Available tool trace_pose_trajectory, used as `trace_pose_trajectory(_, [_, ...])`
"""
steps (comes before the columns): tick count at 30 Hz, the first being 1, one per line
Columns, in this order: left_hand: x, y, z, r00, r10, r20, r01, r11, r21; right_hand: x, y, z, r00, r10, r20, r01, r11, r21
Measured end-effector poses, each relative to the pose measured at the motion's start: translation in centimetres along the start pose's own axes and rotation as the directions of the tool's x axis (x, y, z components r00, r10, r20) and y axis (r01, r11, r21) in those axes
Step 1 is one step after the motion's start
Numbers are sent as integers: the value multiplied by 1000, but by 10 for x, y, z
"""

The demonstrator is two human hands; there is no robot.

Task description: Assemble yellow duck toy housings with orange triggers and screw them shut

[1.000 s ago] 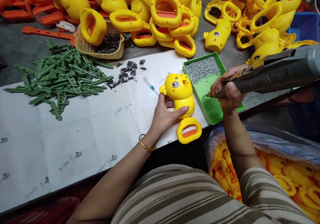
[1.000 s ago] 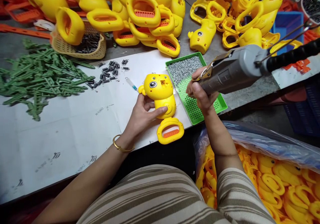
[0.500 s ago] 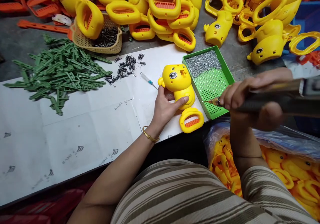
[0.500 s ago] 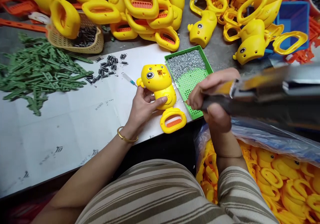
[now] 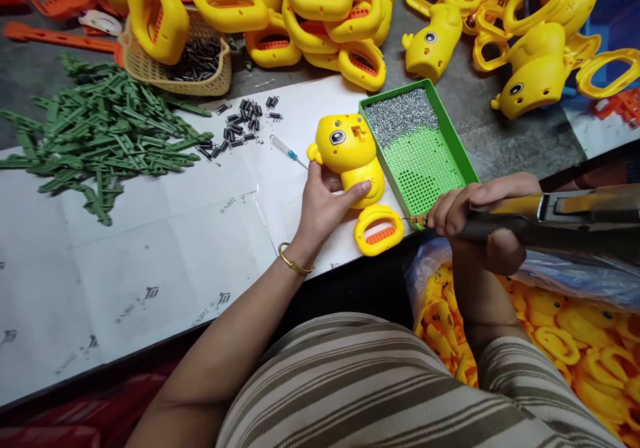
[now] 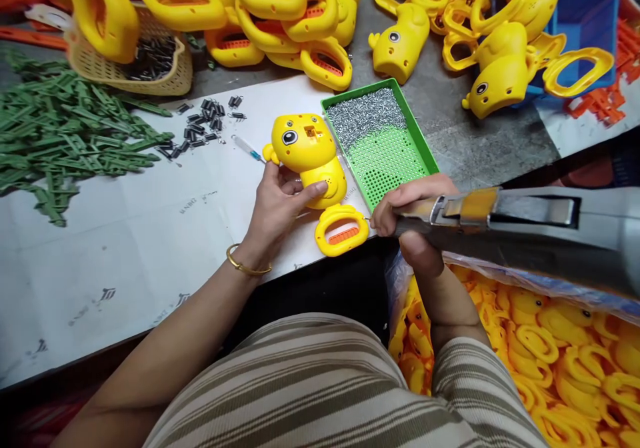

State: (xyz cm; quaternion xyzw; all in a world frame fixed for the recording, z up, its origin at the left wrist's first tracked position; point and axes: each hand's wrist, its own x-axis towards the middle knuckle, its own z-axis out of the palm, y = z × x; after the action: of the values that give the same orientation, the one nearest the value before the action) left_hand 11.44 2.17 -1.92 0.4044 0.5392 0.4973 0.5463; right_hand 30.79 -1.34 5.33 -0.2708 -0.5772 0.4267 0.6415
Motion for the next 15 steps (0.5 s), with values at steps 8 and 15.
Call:
trace_pose_trajectory(8, [-1, 4, 2, 1000, -6, -1, 6, 1000, 18, 5, 15, 2, 998, 35, 42, -38, 997, 66])
trace_pose_trajectory(15, [0, 2, 3, 1000, 9, -9, -8, 998, 57, 12, 24, 3, 969, 25, 244, -62, 987, 146])
